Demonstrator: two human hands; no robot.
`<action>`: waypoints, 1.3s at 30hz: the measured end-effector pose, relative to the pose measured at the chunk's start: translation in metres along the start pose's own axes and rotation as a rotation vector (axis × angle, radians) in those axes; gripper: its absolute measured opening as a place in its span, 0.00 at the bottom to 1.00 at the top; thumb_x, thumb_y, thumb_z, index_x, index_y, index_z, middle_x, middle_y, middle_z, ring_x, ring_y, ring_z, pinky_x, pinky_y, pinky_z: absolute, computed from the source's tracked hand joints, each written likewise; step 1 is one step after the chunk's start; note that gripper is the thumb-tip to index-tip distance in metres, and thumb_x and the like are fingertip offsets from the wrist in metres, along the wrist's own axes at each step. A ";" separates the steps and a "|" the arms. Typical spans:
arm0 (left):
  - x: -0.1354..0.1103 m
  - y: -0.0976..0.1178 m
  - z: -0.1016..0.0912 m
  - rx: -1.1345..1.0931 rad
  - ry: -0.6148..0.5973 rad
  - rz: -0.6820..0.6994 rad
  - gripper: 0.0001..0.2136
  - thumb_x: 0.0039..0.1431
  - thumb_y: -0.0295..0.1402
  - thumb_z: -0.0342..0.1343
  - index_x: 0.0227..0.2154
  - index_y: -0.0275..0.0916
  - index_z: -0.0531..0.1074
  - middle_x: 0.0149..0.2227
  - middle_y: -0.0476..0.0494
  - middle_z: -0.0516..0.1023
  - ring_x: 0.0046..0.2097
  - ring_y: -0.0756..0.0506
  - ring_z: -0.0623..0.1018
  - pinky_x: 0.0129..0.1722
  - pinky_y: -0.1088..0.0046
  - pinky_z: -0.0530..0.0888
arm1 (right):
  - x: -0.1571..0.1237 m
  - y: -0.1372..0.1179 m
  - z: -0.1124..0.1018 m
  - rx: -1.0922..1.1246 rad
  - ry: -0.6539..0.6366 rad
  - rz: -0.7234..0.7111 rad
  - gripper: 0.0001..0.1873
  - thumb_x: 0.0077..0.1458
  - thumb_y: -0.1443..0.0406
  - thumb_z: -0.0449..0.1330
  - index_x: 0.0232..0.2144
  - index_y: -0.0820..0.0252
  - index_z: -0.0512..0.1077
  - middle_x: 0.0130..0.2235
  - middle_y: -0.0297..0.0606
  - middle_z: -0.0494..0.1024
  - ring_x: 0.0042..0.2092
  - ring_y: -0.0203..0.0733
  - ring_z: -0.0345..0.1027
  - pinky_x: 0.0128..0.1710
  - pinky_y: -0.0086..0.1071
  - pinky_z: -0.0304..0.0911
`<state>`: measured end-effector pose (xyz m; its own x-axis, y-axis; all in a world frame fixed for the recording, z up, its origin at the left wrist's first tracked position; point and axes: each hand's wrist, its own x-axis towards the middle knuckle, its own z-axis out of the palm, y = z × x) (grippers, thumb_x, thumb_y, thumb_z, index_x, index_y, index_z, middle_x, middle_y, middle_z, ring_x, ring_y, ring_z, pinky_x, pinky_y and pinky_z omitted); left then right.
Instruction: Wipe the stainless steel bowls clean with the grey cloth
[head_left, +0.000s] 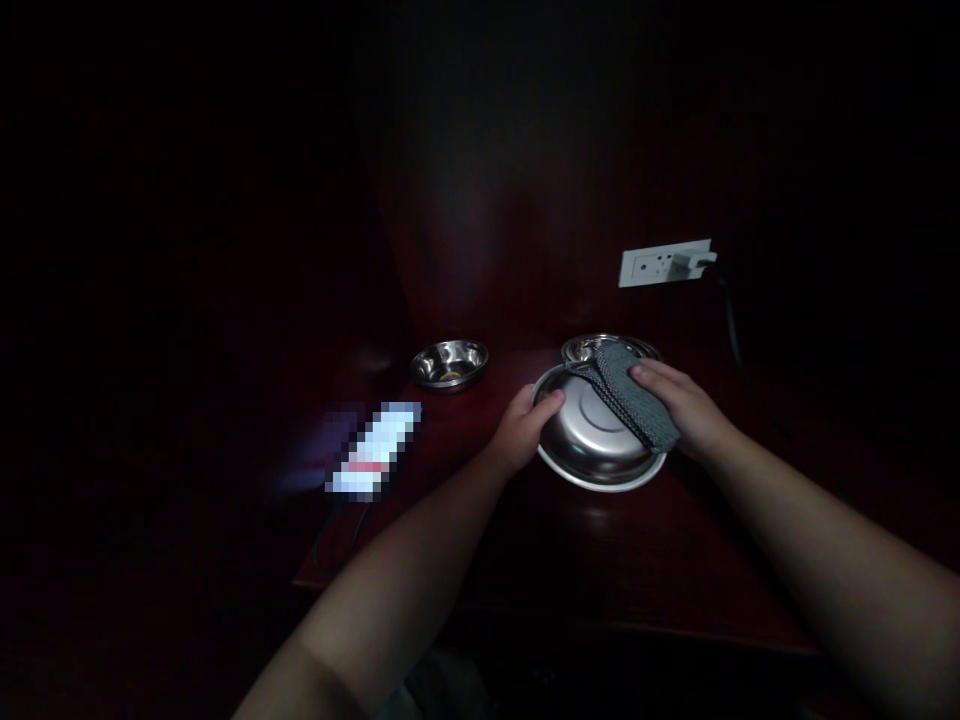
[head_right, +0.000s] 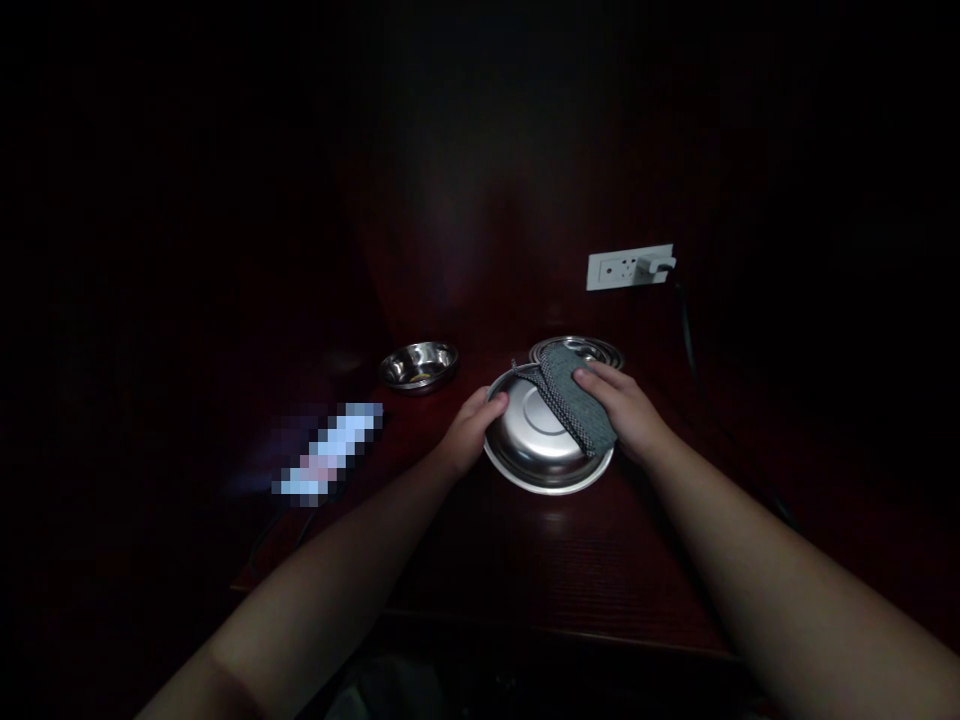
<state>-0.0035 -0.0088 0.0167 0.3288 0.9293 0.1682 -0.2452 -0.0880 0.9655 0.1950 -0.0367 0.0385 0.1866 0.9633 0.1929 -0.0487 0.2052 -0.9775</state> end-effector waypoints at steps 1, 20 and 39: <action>0.000 0.000 0.000 0.001 0.001 0.000 0.17 0.47 0.43 0.60 0.35 0.36 0.72 0.33 0.45 0.74 0.39 0.45 0.72 0.44 0.68 0.65 | 0.000 0.000 0.000 -0.002 -0.004 -0.002 0.13 0.43 0.54 0.64 0.30 0.54 0.75 0.29 0.32 0.78 0.29 0.39 0.71 0.27 0.29 0.64; 0.000 0.000 0.001 -0.007 -0.024 -0.003 0.16 0.47 0.43 0.60 0.34 0.36 0.71 0.32 0.46 0.73 0.38 0.46 0.71 0.44 0.68 0.65 | -0.001 -0.001 0.000 0.017 -0.008 0.008 0.13 0.43 0.55 0.64 0.31 0.54 0.75 0.28 0.32 0.77 0.28 0.39 0.71 0.27 0.30 0.65; 0.000 0.001 0.001 -0.032 -0.010 -0.023 0.17 0.46 0.42 0.60 0.36 0.36 0.72 0.34 0.46 0.74 0.39 0.46 0.72 0.45 0.68 0.65 | 0.001 0.000 -0.001 0.060 -0.025 0.015 0.12 0.42 0.55 0.65 0.30 0.54 0.75 0.28 0.30 0.77 0.28 0.37 0.69 0.26 0.28 0.63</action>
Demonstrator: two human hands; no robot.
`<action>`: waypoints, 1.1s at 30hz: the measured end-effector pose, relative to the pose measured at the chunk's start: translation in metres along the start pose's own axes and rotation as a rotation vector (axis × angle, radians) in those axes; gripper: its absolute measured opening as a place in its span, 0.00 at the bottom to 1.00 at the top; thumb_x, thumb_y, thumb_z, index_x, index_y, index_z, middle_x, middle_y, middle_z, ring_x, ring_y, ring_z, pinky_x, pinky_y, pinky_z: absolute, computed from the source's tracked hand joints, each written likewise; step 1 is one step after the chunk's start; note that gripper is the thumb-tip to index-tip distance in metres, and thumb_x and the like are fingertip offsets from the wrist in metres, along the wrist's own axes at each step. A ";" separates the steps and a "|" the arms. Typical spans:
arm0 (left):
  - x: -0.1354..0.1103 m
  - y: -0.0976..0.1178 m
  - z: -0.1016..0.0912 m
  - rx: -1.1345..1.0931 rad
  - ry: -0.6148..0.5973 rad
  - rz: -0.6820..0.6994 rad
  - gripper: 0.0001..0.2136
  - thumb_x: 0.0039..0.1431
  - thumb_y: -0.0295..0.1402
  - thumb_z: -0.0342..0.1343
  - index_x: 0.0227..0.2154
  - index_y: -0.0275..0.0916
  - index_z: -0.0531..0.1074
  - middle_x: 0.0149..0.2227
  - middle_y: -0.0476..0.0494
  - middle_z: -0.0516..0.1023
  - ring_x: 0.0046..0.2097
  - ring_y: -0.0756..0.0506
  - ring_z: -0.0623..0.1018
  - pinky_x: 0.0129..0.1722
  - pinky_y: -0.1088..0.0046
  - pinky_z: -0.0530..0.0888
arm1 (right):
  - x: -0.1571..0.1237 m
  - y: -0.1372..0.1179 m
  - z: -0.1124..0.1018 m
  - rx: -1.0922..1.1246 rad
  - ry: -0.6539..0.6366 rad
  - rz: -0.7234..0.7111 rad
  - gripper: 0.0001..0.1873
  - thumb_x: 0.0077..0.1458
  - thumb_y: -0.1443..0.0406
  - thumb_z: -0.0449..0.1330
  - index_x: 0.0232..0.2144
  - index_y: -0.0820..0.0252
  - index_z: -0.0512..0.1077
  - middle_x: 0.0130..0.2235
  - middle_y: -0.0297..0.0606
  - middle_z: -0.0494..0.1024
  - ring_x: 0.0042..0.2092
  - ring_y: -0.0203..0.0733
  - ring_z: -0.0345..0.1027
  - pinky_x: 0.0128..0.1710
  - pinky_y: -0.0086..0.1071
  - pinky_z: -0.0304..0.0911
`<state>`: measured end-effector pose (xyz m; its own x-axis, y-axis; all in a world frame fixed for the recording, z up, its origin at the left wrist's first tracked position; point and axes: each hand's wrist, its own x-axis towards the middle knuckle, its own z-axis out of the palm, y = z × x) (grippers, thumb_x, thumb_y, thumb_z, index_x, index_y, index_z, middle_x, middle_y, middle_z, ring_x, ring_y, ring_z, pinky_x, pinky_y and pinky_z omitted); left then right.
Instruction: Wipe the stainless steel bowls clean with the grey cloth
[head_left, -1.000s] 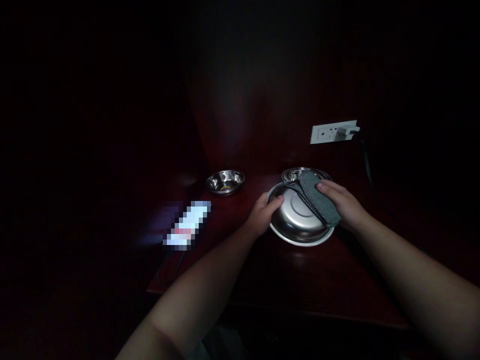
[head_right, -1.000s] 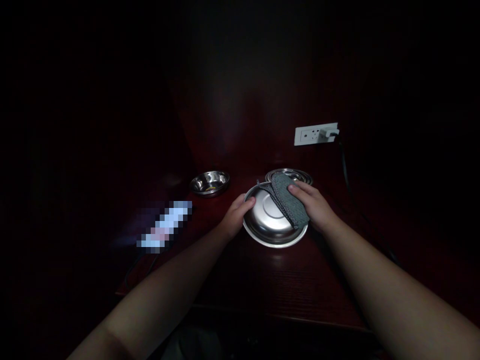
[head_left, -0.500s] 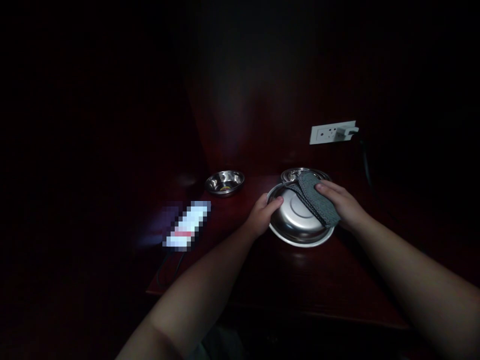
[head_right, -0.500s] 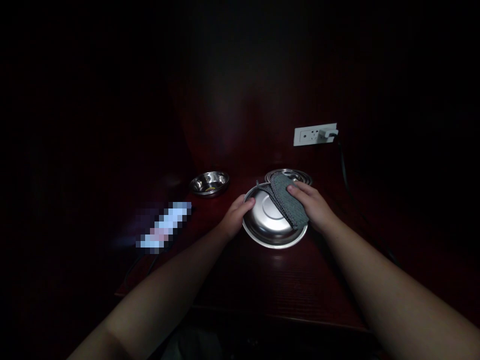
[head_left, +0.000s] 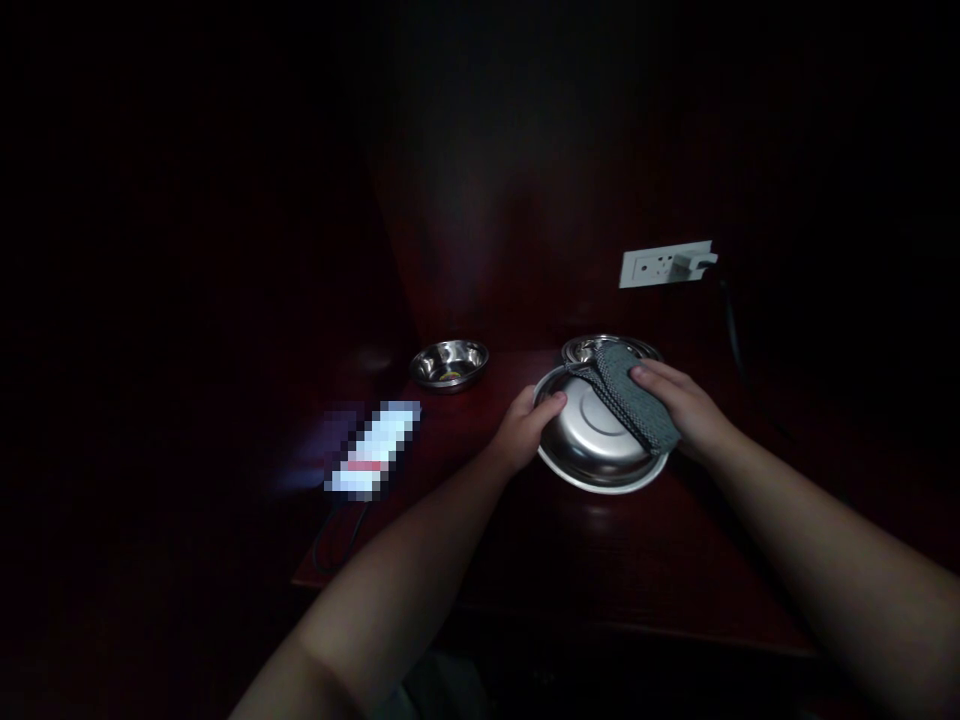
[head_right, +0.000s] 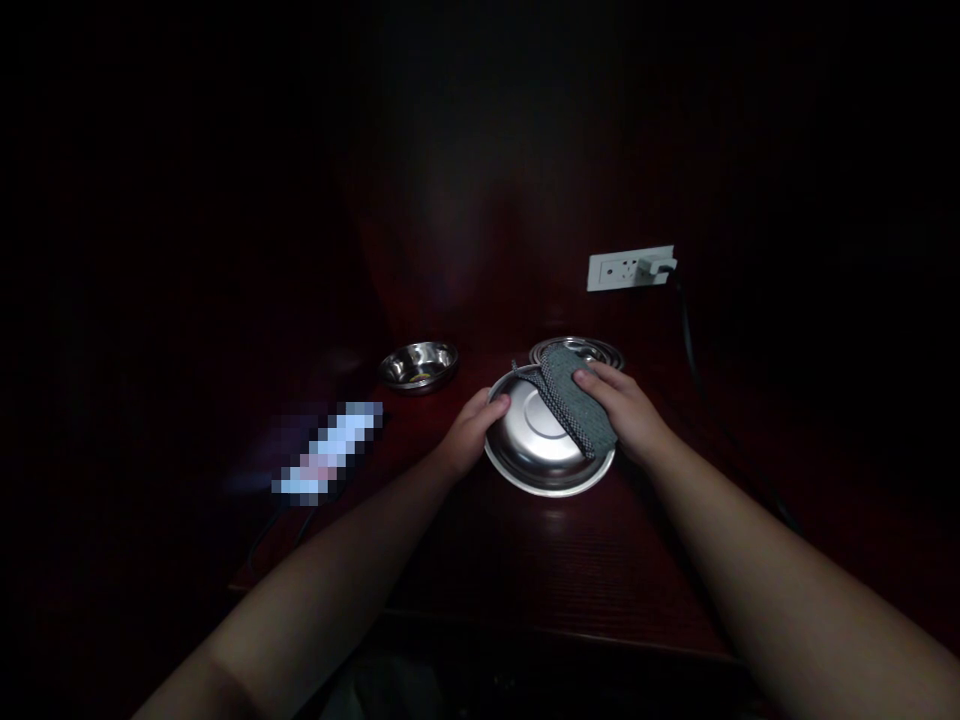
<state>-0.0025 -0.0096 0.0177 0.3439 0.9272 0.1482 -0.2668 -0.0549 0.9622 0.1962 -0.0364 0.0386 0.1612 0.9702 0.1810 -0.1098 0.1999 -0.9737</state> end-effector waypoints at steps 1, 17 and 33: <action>0.000 0.000 0.000 0.000 0.001 0.000 0.17 0.46 0.42 0.60 0.36 0.36 0.72 0.34 0.45 0.74 0.39 0.46 0.72 0.44 0.68 0.65 | 0.000 0.000 0.000 -0.003 0.000 -0.002 0.12 0.43 0.55 0.65 0.30 0.53 0.75 0.28 0.31 0.77 0.28 0.37 0.70 0.26 0.28 0.63; 0.001 -0.003 0.000 -0.029 0.014 -0.008 0.17 0.45 0.42 0.61 0.35 0.36 0.72 0.32 0.47 0.74 0.37 0.47 0.72 0.43 0.69 0.65 | 0.002 0.002 -0.002 -0.040 0.009 -0.006 0.12 0.43 0.55 0.65 0.31 0.54 0.75 0.28 0.31 0.77 0.28 0.37 0.70 0.27 0.27 0.63; -0.003 0.012 0.006 -0.433 -0.142 -0.191 0.17 0.53 0.44 0.52 0.40 0.36 0.71 0.39 0.39 0.77 0.45 0.41 0.75 0.47 0.63 0.69 | 0.005 0.003 0.002 0.180 0.242 -0.112 0.13 0.42 0.56 0.65 0.30 0.56 0.73 0.28 0.32 0.77 0.29 0.38 0.71 0.27 0.29 0.67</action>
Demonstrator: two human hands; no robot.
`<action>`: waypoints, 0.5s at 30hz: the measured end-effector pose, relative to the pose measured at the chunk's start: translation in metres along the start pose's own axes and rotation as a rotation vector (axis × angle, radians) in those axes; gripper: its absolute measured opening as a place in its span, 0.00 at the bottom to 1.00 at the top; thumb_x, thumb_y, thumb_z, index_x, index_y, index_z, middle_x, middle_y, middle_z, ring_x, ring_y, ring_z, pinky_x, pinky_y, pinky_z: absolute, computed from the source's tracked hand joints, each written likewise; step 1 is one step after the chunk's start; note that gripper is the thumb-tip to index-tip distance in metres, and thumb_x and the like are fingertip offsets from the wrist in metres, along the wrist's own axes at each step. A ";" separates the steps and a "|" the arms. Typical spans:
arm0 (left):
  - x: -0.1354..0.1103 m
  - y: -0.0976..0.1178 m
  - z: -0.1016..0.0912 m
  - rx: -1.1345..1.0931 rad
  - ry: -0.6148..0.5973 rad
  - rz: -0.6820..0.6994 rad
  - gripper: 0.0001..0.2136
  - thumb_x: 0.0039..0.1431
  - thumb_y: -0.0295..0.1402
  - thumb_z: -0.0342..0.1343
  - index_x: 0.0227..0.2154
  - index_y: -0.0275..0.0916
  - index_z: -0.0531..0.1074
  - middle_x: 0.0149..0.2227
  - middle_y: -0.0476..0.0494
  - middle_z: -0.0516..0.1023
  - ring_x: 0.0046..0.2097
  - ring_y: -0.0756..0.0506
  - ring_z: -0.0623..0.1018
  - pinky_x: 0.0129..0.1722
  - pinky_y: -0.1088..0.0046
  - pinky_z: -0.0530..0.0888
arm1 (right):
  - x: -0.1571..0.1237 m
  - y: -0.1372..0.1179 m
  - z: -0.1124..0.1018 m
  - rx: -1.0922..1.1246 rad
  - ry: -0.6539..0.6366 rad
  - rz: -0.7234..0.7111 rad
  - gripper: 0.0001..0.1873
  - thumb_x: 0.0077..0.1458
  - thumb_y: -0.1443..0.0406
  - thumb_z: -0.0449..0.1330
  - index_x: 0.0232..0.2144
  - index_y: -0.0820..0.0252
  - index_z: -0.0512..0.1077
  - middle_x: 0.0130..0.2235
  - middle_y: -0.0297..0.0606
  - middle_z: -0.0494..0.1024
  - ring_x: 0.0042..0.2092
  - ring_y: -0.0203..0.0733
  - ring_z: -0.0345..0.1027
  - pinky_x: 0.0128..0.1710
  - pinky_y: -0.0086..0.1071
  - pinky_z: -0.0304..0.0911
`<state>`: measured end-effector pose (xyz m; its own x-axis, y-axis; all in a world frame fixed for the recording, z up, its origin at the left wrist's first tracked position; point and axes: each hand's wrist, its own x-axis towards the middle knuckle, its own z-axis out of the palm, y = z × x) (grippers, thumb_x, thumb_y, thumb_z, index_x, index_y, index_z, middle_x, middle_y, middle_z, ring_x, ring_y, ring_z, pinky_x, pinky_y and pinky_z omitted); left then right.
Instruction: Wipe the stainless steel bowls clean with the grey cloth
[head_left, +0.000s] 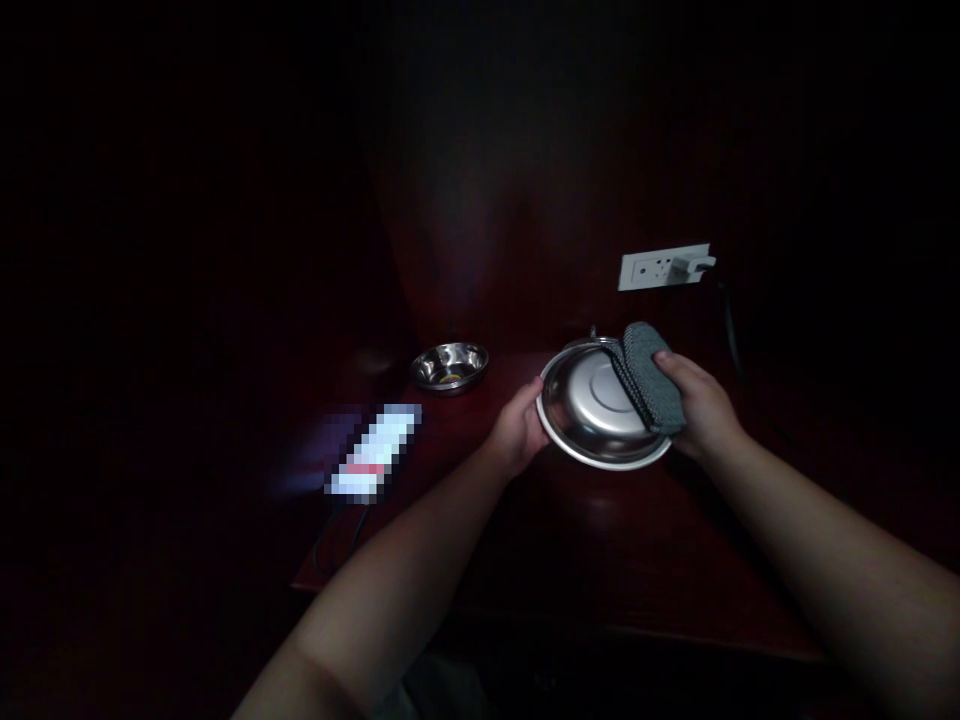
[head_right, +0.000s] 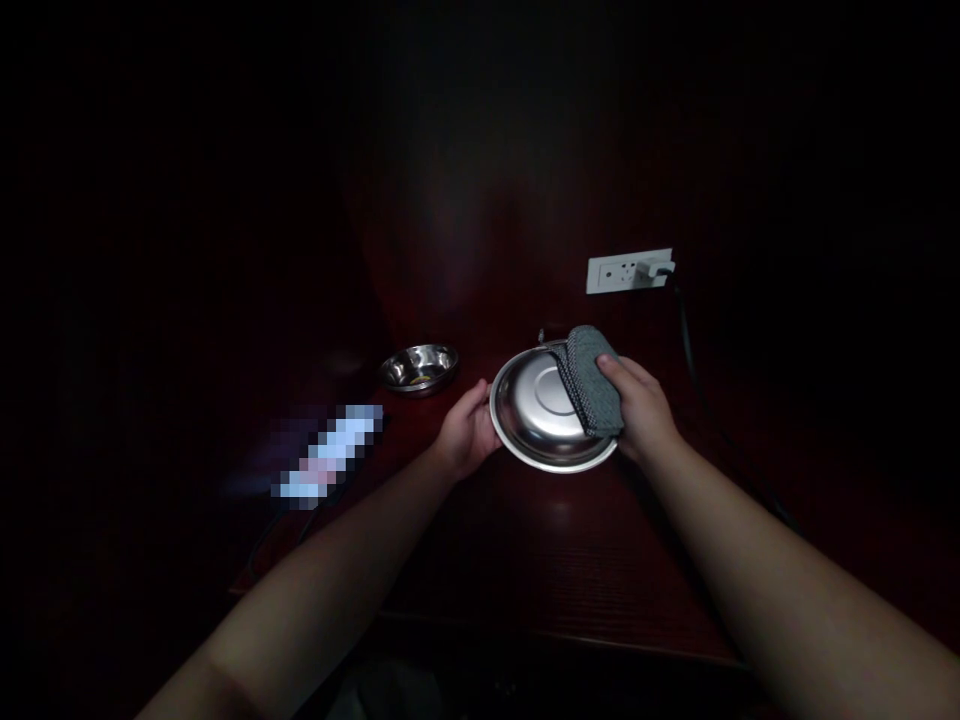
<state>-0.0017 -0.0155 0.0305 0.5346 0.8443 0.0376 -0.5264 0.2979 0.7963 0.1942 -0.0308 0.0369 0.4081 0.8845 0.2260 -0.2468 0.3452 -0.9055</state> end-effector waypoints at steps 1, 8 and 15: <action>-0.001 -0.002 -0.001 0.041 0.016 -0.004 0.17 0.52 0.43 0.54 0.40 0.37 0.70 0.38 0.41 0.77 0.43 0.42 0.76 0.45 0.64 0.71 | 0.001 0.001 -0.001 -0.004 0.029 -0.031 0.13 0.42 0.56 0.65 0.30 0.56 0.73 0.29 0.32 0.77 0.30 0.38 0.71 0.28 0.30 0.67; -0.004 -0.013 -0.005 0.238 0.032 -0.041 0.25 0.45 0.40 0.62 0.46 0.42 0.61 0.43 0.40 0.72 0.42 0.43 0.75 0.39 0.60 0.74 | 0.005 0.003 -0.008 -0.272 -0.029 -0.075 0.13 0.44 0.51 0.62 0.29 0.52 0.72 0.30 0.32 0.76 0.33 0.42 0.70 0.29 0.32 0.65; -0.001 -0.006 -0.005 0.214 0.088 0.027 0.28 0.46 0.40 0.61 0.50 0.42 0.61 0.47 0.39 0.72 0.43 0.41 0.75 0.35 0.65 0.75 | 0.006 0.009 -0.009 -0.380 -0.100 -0.085 0.17 0.44 0.48 0.61 0.32 0.51 0.71 0.31 0.31 0.74 0.33 0.42 0.69 0.29 0.33 0.64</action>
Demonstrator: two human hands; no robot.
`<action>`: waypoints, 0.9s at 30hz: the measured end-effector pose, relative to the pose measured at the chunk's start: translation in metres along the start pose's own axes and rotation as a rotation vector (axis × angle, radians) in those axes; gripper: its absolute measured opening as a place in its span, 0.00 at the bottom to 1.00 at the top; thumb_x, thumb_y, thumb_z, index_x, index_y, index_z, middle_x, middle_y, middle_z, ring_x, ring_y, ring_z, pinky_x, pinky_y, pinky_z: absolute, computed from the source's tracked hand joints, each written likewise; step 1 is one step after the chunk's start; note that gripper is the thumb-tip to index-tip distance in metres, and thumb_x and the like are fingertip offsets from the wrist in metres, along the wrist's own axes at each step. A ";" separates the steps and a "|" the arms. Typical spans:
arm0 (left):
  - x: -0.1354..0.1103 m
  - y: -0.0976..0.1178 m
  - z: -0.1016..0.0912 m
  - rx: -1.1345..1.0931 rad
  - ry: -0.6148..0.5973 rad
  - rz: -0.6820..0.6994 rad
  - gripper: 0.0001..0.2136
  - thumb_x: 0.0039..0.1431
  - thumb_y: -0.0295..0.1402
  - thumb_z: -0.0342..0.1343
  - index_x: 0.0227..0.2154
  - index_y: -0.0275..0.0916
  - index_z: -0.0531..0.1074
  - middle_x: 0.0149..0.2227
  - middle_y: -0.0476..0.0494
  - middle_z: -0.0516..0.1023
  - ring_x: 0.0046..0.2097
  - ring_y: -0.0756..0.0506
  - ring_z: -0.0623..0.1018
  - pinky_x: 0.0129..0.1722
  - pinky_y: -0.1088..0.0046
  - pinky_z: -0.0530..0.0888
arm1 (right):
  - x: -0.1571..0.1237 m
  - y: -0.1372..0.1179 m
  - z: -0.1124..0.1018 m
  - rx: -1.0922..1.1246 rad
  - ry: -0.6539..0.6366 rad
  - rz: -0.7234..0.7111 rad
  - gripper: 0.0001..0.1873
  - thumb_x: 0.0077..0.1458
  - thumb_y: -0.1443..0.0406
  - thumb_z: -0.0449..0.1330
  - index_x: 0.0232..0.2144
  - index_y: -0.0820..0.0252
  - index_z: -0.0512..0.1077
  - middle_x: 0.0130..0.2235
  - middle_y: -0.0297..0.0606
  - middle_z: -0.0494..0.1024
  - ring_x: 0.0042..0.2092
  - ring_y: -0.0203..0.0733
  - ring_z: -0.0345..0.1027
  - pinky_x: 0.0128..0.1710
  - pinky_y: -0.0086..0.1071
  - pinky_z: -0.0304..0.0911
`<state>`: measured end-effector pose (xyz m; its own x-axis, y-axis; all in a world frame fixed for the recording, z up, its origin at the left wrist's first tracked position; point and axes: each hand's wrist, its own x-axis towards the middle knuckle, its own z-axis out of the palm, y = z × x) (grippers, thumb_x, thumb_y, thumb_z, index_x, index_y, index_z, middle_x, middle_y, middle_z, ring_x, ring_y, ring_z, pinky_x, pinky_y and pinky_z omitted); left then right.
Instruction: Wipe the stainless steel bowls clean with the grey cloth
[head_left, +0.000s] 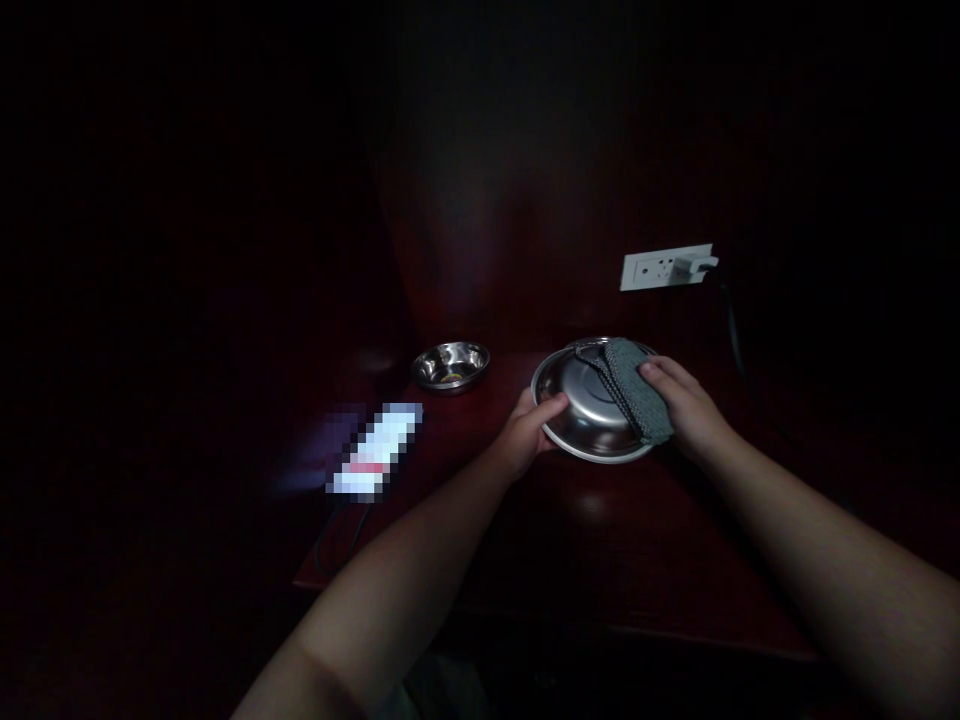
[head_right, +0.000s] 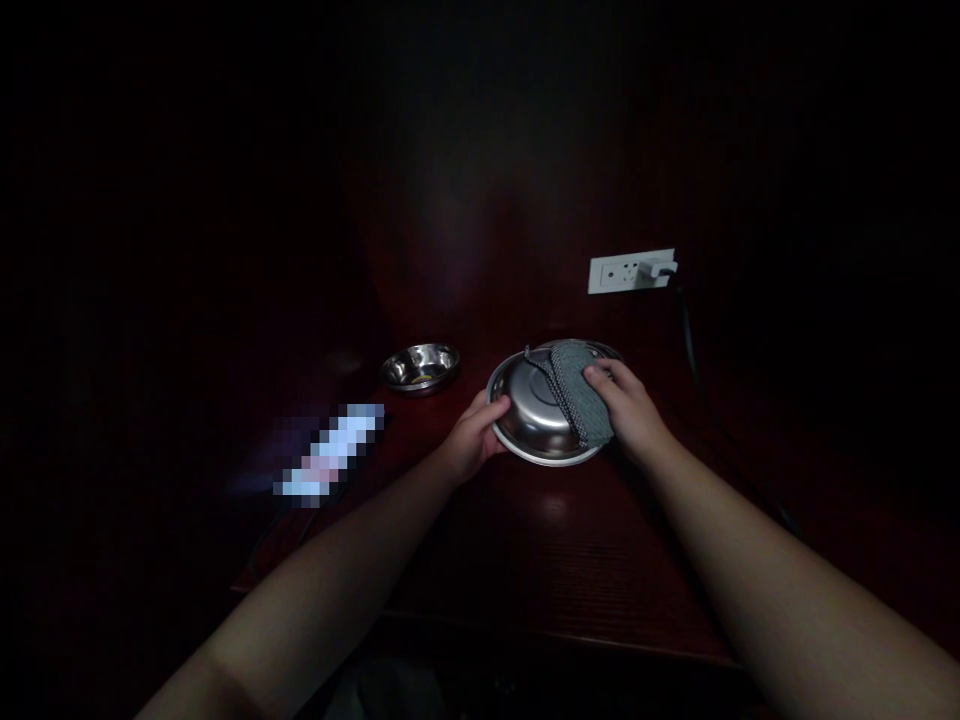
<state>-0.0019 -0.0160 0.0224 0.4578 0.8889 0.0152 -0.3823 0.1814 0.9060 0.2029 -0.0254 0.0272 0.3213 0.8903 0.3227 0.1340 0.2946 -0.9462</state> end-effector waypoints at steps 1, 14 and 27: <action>0.000 0.001 0.000 -0.002 0.007 -0.001 0.28 0.46 0.41 0.61 0.51 0.42 0.62 0.47 0.39 0.72 0.42 0.41 0.76 0.34 0.66 0.75 | 0.000 0.001 0.000 0.002 -0.007 0.003 0.17 0.44 0.48 0.61 0.32 0.51 0.71 0.30 0.31 0.74 0.32 0.41 0.69 0.29 0.32 0.64; 0.002 0.003 0.002 -0.104 0.021 -0.041 0.18 0.50 0.38 0.58 0.43 0.37 0.68 0.36 0.41 0.77 0.32 0.46 0.77 0.31 0.69 0.73 | 0.001 0.000 -0.003 0.014 -0.070 0.019 0.16 0.44 0.49 0.61 0.32 0.51 0.70 0.30 0.31 0.73 0.31 0.41 0.68 0.27 0.32 0.63; 0.010 -0.002 -0.005 -0.183 -0.028 -0.045 0.16 0.51 0.38 0.56 0.40 0.33 0.72 0.34 0.39 0.79 0.38 0.42 0.78 0.45 0.64 0.72 | -0.004 -0.008 -0.001 0.021 -0.161 0.051 0.16 0.44 0.51 0.62 0.33 0.52 0.71 0.30 0.30 0.74 0.31 0.41 0.69 0.28 0.31 0.63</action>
<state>-0.0002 -0.0050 0.0191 0.4990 0.8666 -0.0098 -0.4996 0.2969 0.8138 0.2016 -0.0321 0.0335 0.1721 0.9480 0.2676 0.1008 0.2533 -0.9621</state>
